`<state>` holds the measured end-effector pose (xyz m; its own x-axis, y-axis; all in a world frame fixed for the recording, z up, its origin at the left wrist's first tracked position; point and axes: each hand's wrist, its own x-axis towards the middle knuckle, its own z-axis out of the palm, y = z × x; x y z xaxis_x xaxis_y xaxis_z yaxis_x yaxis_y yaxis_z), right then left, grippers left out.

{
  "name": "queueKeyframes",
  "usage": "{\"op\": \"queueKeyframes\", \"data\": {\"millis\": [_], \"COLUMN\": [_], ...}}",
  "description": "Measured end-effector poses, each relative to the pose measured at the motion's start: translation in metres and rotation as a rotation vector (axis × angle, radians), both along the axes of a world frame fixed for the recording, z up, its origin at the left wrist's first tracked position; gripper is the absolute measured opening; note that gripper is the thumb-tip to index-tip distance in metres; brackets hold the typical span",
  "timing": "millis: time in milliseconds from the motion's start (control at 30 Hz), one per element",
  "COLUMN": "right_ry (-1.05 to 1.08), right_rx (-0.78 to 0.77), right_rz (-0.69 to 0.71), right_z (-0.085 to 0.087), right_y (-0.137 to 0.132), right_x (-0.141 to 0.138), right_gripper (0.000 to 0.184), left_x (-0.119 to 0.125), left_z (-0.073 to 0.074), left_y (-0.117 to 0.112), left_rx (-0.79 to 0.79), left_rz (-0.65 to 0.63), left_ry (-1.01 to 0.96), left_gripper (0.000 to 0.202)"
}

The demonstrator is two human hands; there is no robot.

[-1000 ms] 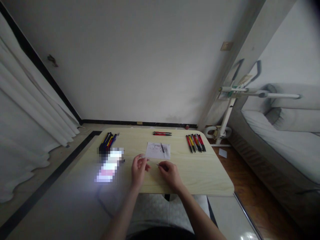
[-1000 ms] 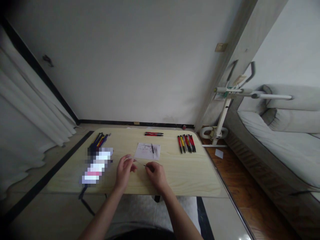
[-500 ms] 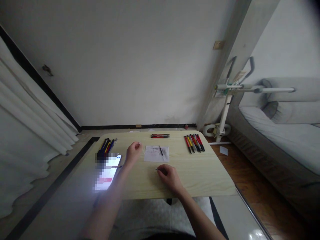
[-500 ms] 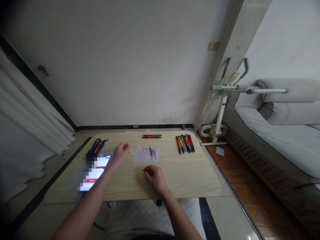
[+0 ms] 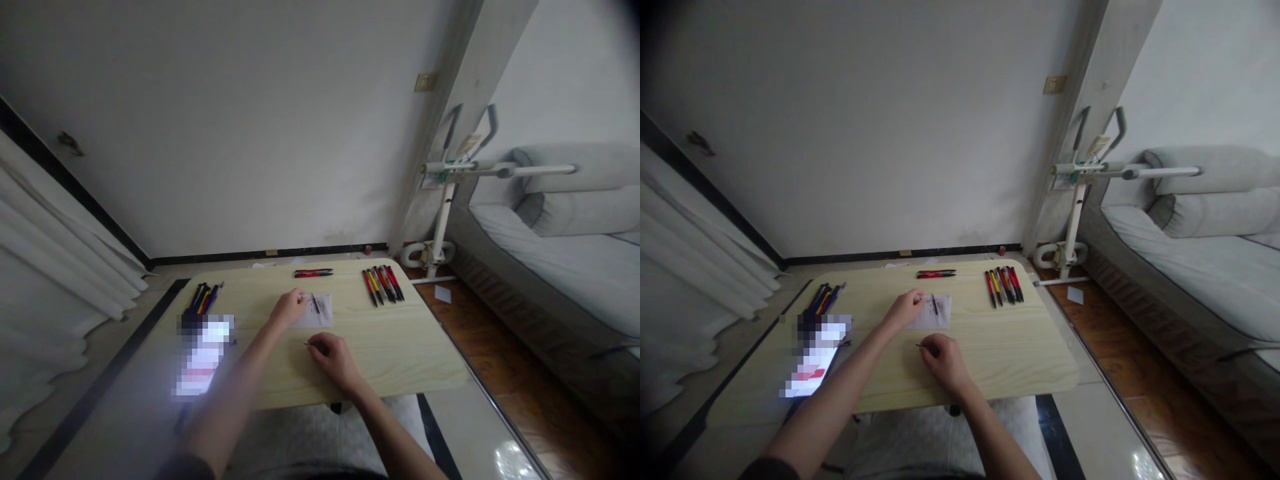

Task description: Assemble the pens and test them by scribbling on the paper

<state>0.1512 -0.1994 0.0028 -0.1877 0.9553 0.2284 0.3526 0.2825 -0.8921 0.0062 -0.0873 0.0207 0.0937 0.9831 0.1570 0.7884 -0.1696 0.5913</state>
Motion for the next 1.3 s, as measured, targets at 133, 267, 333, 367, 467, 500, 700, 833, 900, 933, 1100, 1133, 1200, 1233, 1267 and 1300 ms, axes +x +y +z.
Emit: {"op": "queueKeyframes", "data": {"millis": [133,267,333,367,467,500,700,833,900,933,1100,1133,1200,1233,1267,1300], "right_ry": [-0.004,-0.007,-0.007,-0.008,-0.012,-0.015,-0.021,-0.021,-0.025,-0.025,-0.012,-0.012,-0.012,-0.01,-0.01,-0.009], "right_rx": [0.003,0.018,0.021,0.021,0.015,0.013,0.011,0.017,0.019,0.019,0.006,0.006,0.009,0.012,0.016,0.019], "right_rz": [-0.004,0.001,0.006,0.007,0.004,0.003,0.004,-0.005,-0.004,-0.003,0.001,0.004,0.004,0.004,0.005,0.005], "right_z": [0.001,0.002,0.003,0.004,0.004,0.004,0.0,-0.001,-0.001,-0.001,0.001,0.001,0.001,0.001,0.001,0.001], "right_y": [0.0,0.0,0.0,-0.001,-0.001,0.0,0.0,0.0,0.0,0.0,0.0,-0.001,-0.001,-0.001,-0.001,-0.001], "right_x": [0.001,0.002,0.002,0.002,0.002,0.002,0.001,0.0,0.0,0.0,0.0,0.0,0.0,-0.001,-0.001,-0.001], "right_gripper": [0.014,0.013,0.014,0.014,0.014,0.014,0.014,0.013,0.013,0.013,0.014,0.014,0.014,0.014,0.014,0.013], "left_x": [0.007,0.011,0.011,0.011,0.007,0.005,-0.011,-0.021,-0.023,-0.023,-0.02,-0.019,-0.019,-0.019,-0.02,-0.02], "left_z": [-0.001,-0.001,0.0,0.001,0.003,0.004,0.003,-0.001,-0.003,-0.003,-0.002,-0.002,0.0,0.0,0.001,0.002], "left_y": [0.004,0.004,0.003,0.002,0.001,0.0,-0.004,-0.012,-0.017,-0.019,-0.024,-0.025,-0.025,-0.026,-0.026,-0.027], "left_rx": [-0.009,-0.011,-0.013,-0.013,-0.009,-0.006,0.02,0.031,0.036,0.04,0.07,0.077,0.094,0.104,0.116,0.128], "left_rz": [-0.034,-0.08,-0.1,-0.106,-0.112,-0.109,-0.059,-0.05,-0.048,-0.048,-0.063,-0.067,-0.072,-0.07,-0.064,-0.055], "left_ry": [0.054,0.094,0.113,0.123,0.142,0.146,0.155,0.139,0.13,0.125,0.096,0.09,0.066,0.047,0.022,-0.005], "left_gripper": [0.024,0.023,0.021,0.021,0.025,0.026,0.027,0.025,0.024,0.024,0.024,0.024,0.023,0.023,0.022,0.021]}}
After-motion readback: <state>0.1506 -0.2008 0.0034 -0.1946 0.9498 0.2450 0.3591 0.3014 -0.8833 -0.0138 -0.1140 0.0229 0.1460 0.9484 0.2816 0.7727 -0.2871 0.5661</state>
